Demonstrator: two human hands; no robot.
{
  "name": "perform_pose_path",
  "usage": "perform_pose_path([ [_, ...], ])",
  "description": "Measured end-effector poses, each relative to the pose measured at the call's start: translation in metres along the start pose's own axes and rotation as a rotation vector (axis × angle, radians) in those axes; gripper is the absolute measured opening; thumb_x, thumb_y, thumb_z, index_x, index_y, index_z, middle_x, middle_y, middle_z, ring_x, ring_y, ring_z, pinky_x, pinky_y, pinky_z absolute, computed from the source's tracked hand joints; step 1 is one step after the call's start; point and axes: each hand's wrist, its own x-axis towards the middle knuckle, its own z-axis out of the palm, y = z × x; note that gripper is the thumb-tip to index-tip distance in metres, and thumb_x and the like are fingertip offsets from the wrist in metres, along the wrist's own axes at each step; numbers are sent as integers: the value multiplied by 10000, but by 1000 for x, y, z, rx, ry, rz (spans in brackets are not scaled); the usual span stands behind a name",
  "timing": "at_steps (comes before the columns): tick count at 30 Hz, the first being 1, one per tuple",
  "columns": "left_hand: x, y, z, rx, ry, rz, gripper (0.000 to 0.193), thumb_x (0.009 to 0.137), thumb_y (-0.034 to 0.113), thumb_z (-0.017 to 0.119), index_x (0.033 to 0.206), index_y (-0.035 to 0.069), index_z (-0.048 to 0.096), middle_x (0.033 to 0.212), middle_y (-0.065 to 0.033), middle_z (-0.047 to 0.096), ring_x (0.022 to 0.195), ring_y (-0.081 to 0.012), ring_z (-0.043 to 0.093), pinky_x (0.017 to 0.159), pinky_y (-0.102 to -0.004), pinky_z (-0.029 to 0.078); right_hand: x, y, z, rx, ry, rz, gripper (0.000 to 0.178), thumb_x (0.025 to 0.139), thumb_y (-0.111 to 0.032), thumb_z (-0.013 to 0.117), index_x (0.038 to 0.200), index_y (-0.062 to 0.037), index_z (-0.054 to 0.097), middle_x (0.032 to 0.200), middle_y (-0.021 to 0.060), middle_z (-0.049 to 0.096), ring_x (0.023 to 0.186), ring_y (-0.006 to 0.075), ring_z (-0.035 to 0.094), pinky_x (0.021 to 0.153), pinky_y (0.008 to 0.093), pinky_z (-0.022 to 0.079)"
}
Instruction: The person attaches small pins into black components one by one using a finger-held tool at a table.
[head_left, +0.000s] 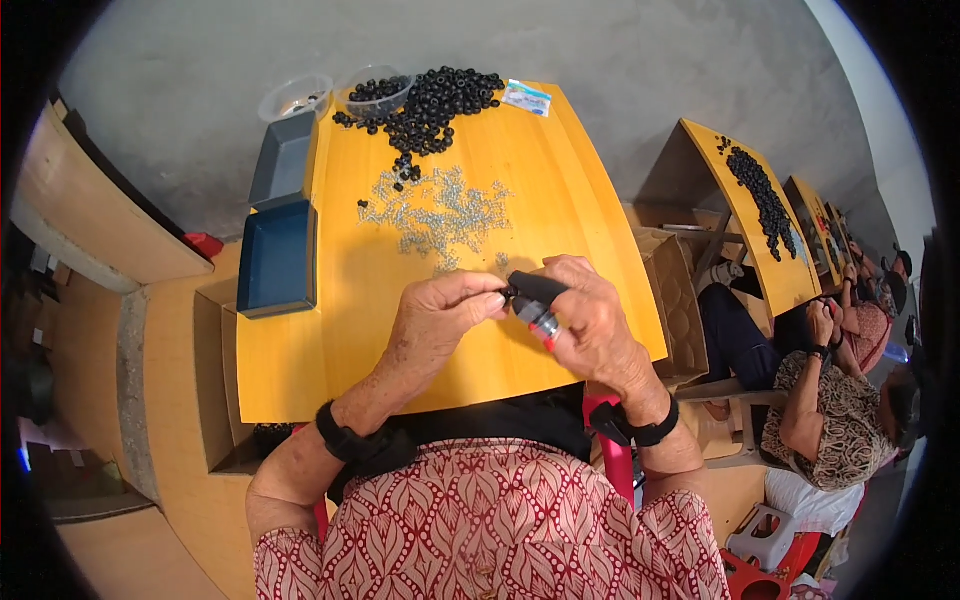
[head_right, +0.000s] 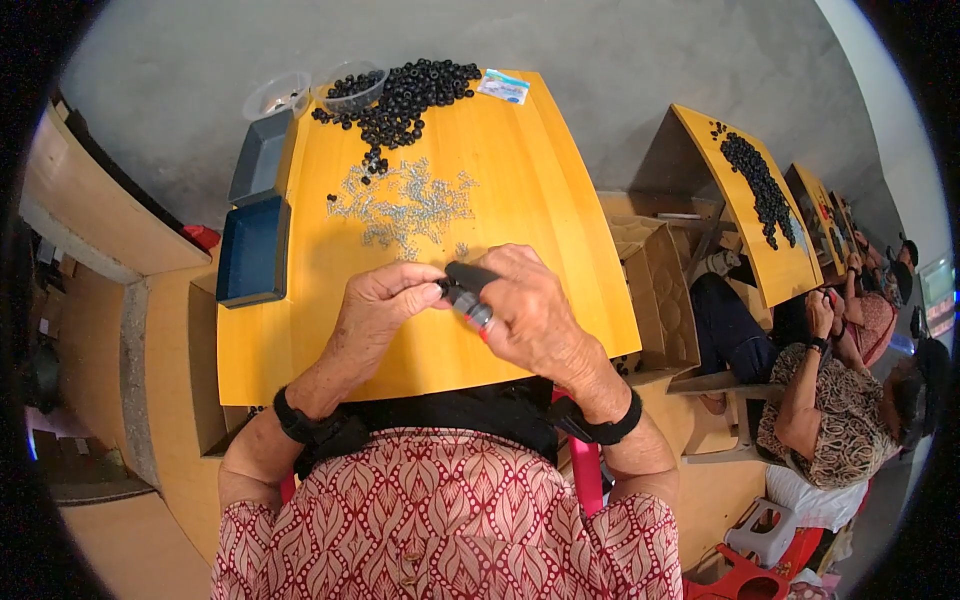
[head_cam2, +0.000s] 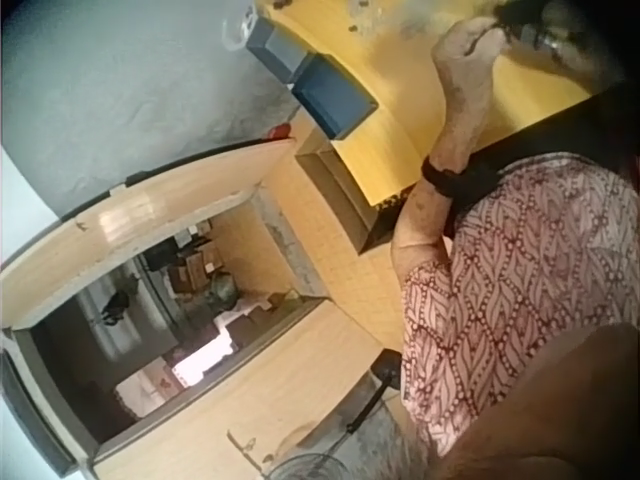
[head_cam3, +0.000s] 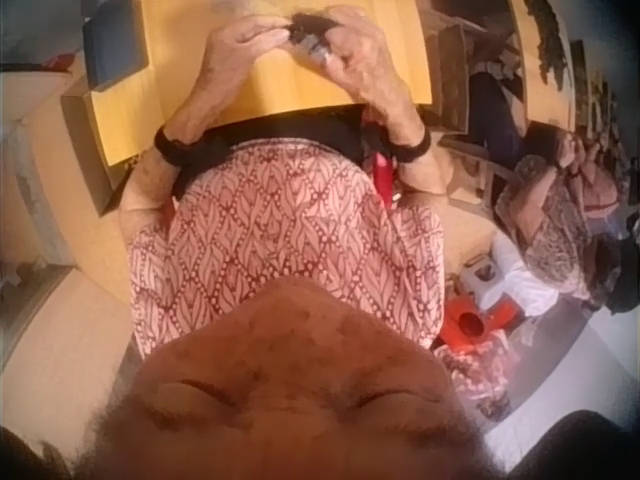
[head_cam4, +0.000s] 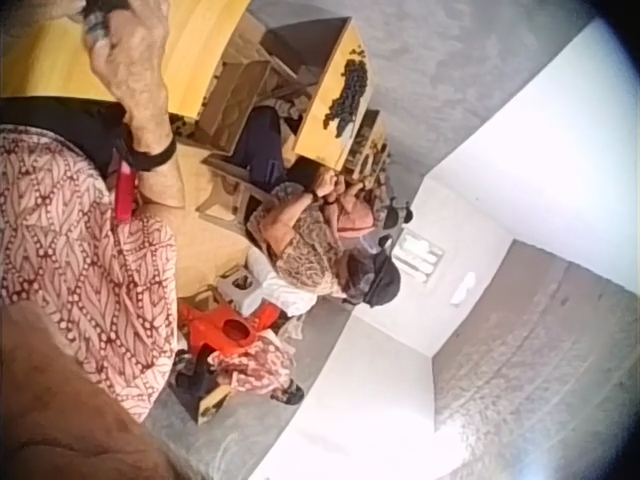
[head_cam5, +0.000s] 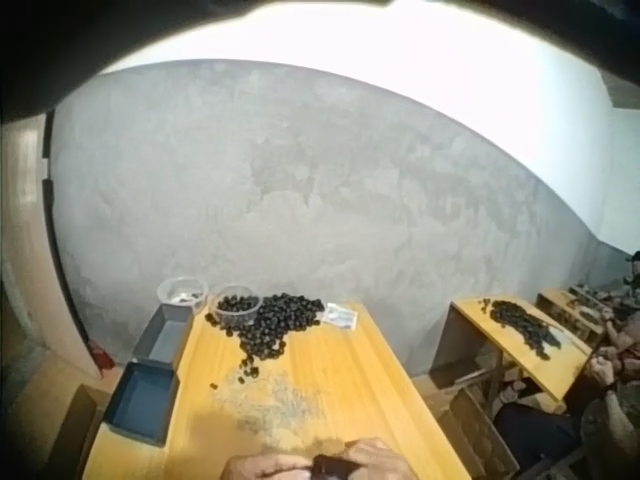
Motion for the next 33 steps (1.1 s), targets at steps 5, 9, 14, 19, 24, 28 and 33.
perform_pose_path([
  [5,2,-4,1,5,4,11,185,887,58,632,1047,-30,662,922,-50,680,844,-101,624,784,-229,488,-3,2,2,30,45,32,197,674,-48,744,843,10,661,791,133,615,727,315,599,698,390,477],
  [9,1,-1,3,39,-2,10,197,886,49,629,1061,-38,656,934,-60,683,861,-108,633,799,-225,493,-7,2,-1,19,6,115,249,676,-45,726,913,10,675,856,180,641,833,368,630,772,399,506],
  [14,1,-1,2,25,-7,2,211,887,52,631,1077,-37,653,952,-67,687,887,-112,638,808,-225,492,-6,3,-3,8,2,96,261,669,-35,707,923,10,668,873,190,652,864,366,640,781,390,511],
  [19,-1,-3,1,23,-14,16,210,888,57,633,1078,-30,656,959,-69,688,895,-113,640,809,-224,491,-8,6,-2,47,61,84,203,667,-39,753,835,-4,643,774,132,587,727,322,580,666,381,475],
  [24,-1,-6,1,42,5,38,200,883,60,638,1061,-29,662,944,-63,691,890,-106,637,799,-223,489,-8,6,-1,26,40,44,180,672,-31,729,819,2,631,786,136,587,738,327,580,673,387,474],
  [28,-2,-5,3,86,21,15,197,877,60,639,1050,-32,664,929,-52,691,873,-93,627,780,-220,486,-5,5,-1,-56,-15,-18,188,641,-11,701,813,9,626,793,136,576,750,329,575,709,402,469],
  [33,-1,-11,0,137,41,6,193,869,79,646,1026,-30,670,896,-39,686,823,-77,602,737,-217,476,2,2,-4,-161,-132,-53,197,607,4,683,795,10,624,813,140,557,807,326,568,773,411,456],
])
